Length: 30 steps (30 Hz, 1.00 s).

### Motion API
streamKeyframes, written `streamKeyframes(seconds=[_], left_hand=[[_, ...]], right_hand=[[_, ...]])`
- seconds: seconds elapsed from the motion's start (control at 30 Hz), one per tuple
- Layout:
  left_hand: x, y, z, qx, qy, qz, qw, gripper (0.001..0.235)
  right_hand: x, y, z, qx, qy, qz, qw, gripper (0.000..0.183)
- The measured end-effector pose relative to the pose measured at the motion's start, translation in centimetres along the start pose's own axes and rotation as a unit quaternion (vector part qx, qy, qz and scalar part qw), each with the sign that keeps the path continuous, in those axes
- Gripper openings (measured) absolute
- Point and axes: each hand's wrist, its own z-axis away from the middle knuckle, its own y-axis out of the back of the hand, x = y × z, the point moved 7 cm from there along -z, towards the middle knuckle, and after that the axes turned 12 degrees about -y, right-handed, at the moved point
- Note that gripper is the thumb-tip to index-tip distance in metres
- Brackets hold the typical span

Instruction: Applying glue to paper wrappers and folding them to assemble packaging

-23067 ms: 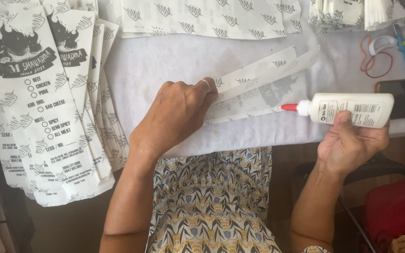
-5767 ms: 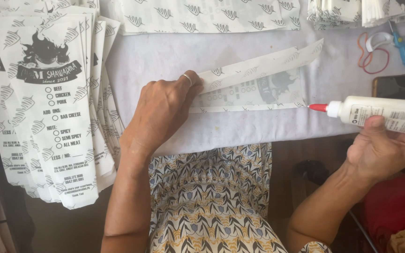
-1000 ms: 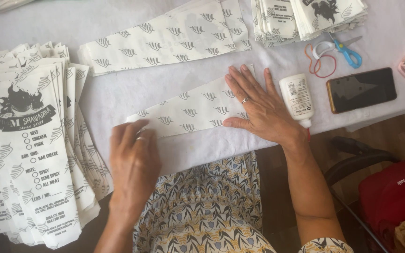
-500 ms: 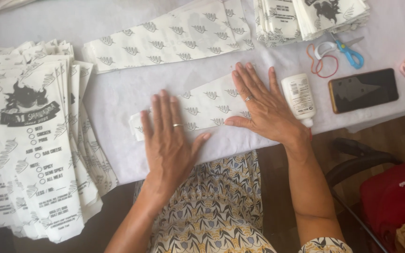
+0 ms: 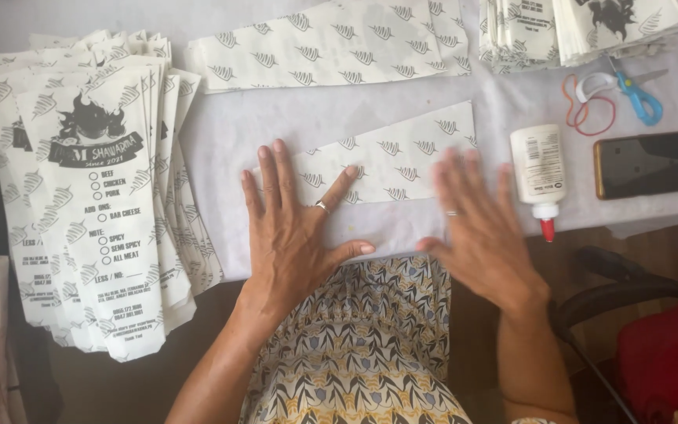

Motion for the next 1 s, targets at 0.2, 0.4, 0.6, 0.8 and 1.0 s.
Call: streamKeyframes(seconds=[0.2,0.4,0.6,0.8,1.0], left_hand=[[1.6,-0.1,-0.3,-0.022,-0.036,-0.004,0.999,0.115],[4.8,-1.2,2.5,0.108,-0.116,0.099,0.982,0.089],[-1.3,2.4,4.5,-0.135,0.101,0.269,0.948,0.057],[-12.0,9.9,12.8,0.342,0.313,0.356,0.812,0.028],[-13.5,14.6,13.3,0.323,0.423,0.380,0.757,0.031]], right_hand=[[3.7,1.4,1.8,0.065,-0.080,0.093,0.990,0.102],[2.2,5.0,-4.5,0.211,0.043,-0.070,0.974,0.042],[-2.0,4.4,-13.5,0.099,0.141,-0.065,0.983,0.056],[-2.7,1.7,-15.2,0.166,0.164,0.001,0.972,0.068],[-2.8,3.8,-6.0,0.242,0.150,0.014,0.959,0.049]])
